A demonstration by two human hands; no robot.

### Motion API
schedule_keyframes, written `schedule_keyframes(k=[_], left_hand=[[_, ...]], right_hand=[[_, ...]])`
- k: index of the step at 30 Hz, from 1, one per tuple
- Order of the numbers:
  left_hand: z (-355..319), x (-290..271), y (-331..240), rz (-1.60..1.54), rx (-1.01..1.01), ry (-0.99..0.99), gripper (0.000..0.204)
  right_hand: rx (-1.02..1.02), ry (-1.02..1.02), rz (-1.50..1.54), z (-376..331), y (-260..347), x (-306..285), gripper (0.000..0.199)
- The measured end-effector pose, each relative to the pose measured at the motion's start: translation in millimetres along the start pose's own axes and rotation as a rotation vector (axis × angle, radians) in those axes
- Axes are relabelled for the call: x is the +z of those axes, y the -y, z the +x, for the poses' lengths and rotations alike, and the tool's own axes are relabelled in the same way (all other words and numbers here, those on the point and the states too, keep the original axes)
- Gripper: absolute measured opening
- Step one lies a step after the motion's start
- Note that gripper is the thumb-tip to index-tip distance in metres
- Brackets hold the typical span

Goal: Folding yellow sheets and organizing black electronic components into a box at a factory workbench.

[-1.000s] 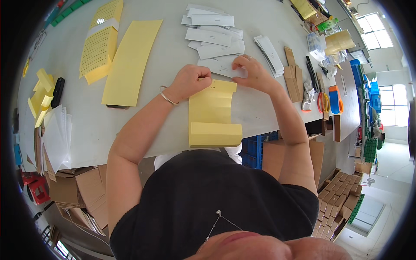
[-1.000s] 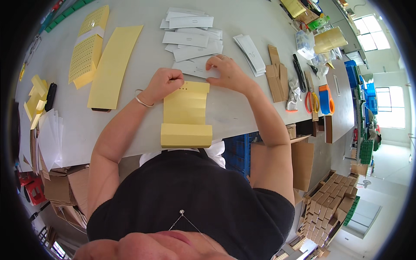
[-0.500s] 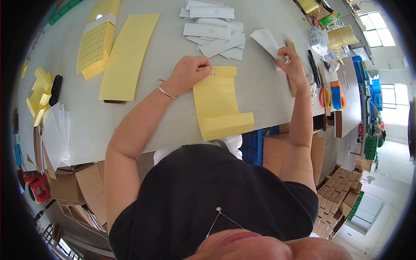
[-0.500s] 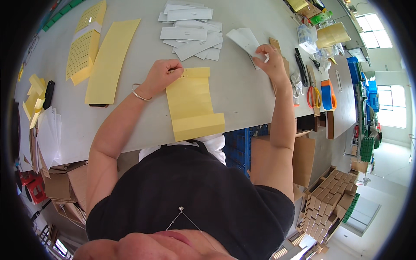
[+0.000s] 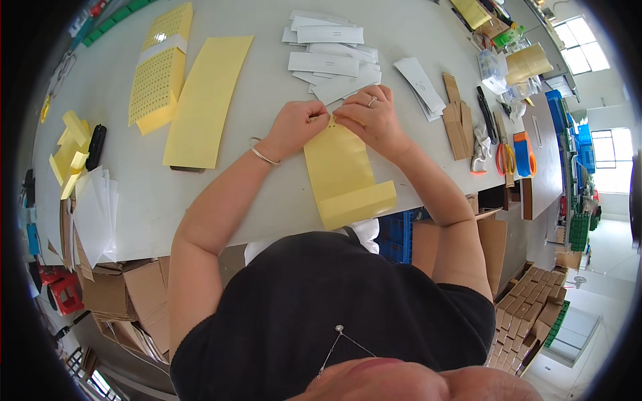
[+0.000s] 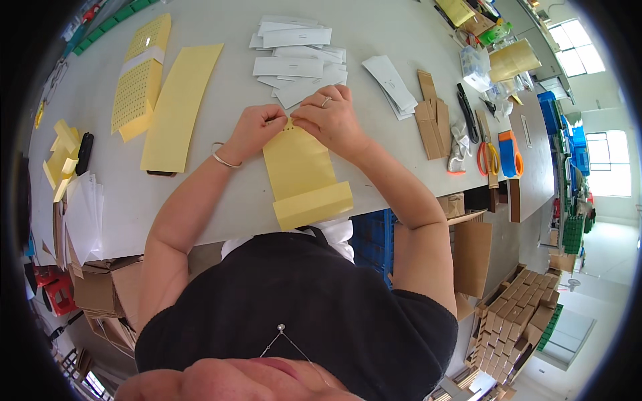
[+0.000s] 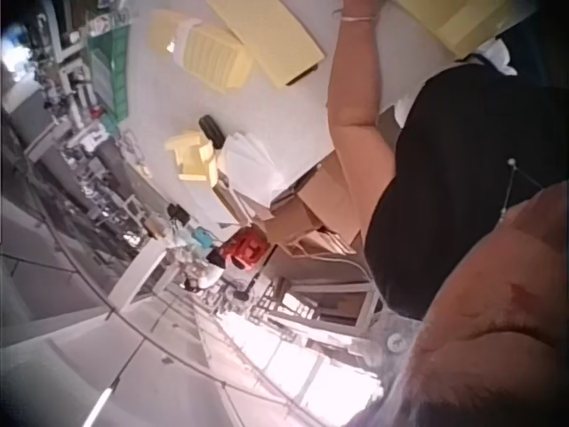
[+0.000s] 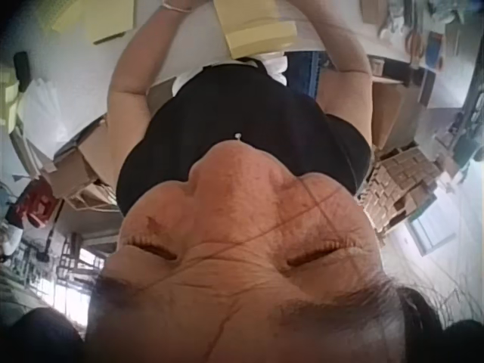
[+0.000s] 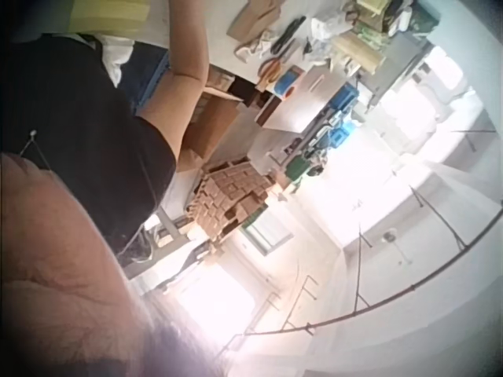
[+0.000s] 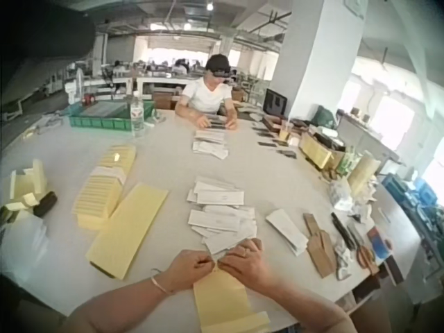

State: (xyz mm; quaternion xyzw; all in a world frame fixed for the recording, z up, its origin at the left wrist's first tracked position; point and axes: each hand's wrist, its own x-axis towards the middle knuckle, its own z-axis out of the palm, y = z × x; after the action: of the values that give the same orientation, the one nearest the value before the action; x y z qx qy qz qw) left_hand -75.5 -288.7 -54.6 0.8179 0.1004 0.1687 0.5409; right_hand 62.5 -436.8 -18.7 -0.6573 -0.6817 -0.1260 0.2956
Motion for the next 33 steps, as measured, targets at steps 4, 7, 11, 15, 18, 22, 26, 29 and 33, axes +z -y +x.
schedule_keyframes(k=[4,7,11,15,18,22,26,29,33], left_hand=[[-5.3,-0.4,0.3,0.014,-0.011,-0.012,0.016],[1.2,-1.6,8.4,-0.009,0.022,-0.018,0.017],[-2.6,-0.1,-0.7,-0.056,-0.021,-0.019,0.018],[3.2,-1.1,1.9,0.006,0.029,-0.014,0.018],[2.8,-0.7,4.1,0.054,-0.007,0.007,0.018],[4.7,-3.7,2.7,0.036,0.020,-0.003,0.018],[0.3,-1.6,-3.2,0.045,0.048,-0.005,0.019],[-5.2,-0.5,-5.6,0.047,0.006,0.017,0.020],[-11.2,2.2,-8.0,-0.003,-0.012,0.016,0.023]], right_hand=[[-0.151,-0.040,-0.131,1.9,2.4,2.0,0.013],[-0.140,-0.031,-0.044,10.5,-8.4,7.0,0.008],[0.354,0.051,0.312,52.3,-47.6,9.8,0.002],[0.384,0.086,0.047,74.7,-79.1,40.6,0.008],[0.410,0.142,0.020,78.8,-85.9,54.3,0.010],[0.432,0.213,0.075,81.9,-89.4,51.6,0.026],[0.202,0.209,-0.043,68.1,-77.9,36.7,0.049],[0.206,0.346,-0.129,62.1,-65.3,30.2,0.053],[0.190,0.265,-0.097,47.6,-60.7,16.8,0.047]])
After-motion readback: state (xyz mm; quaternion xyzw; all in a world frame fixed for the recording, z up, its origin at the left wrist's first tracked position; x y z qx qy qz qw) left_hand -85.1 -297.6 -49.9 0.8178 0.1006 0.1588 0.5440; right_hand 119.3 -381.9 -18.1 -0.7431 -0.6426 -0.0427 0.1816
